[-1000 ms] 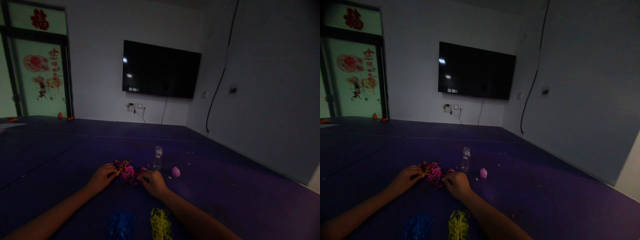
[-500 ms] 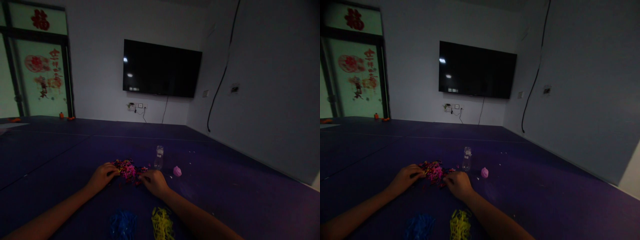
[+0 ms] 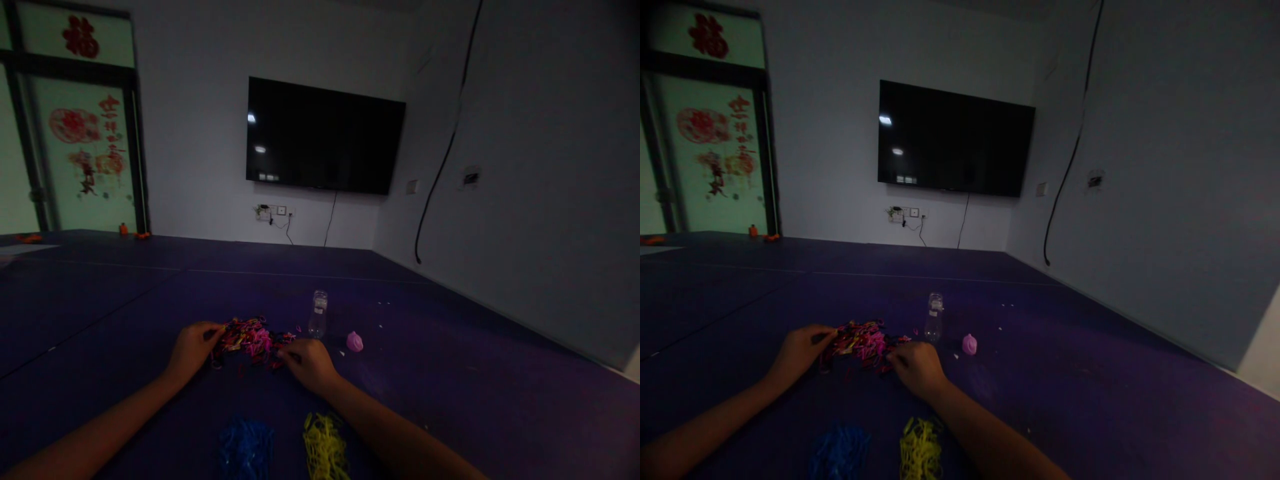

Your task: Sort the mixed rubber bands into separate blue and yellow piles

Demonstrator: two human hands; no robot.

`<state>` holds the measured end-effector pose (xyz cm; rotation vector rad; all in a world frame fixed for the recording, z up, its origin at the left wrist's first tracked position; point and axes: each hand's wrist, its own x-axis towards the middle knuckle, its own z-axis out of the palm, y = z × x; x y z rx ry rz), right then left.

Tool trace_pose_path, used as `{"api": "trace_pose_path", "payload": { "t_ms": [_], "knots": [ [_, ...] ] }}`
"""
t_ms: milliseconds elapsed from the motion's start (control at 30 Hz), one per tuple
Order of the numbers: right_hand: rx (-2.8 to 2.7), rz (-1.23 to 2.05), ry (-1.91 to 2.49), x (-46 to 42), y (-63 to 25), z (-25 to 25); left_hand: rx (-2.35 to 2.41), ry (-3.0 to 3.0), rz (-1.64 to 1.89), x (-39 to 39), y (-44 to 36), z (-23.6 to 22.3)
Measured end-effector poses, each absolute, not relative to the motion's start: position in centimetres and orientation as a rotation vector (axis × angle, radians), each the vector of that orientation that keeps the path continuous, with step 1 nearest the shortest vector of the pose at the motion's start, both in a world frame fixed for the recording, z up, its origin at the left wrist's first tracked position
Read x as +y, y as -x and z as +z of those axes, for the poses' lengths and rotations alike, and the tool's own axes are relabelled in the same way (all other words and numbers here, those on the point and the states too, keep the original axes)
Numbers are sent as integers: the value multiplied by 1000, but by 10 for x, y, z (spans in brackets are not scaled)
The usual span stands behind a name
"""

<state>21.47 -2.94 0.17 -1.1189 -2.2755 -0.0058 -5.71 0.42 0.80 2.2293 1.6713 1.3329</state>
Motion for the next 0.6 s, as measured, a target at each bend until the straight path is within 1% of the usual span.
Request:
{"api": "trace_pose_path", "payload": {
  "t_ms": [67,133,267,433,600],
  "knots": [
    [-2273,-17,1120,-30,-215,2,1712,-2220,1280,5,60,8],
    [-2270,-23,1126,-30,-214,2,1695,-2249,1314,5,60,9],
    [-2271,-23,1144,-30,-213,3,1446,-2435,1410,4,54,10],
    [-2262,-14,1127,-29,-213,2,1090,-2677,1240,0,46,9],
    [-2276,-34,1143,-28,-214,1,1028,-2774,1127,3,45,4]
  ]
}}
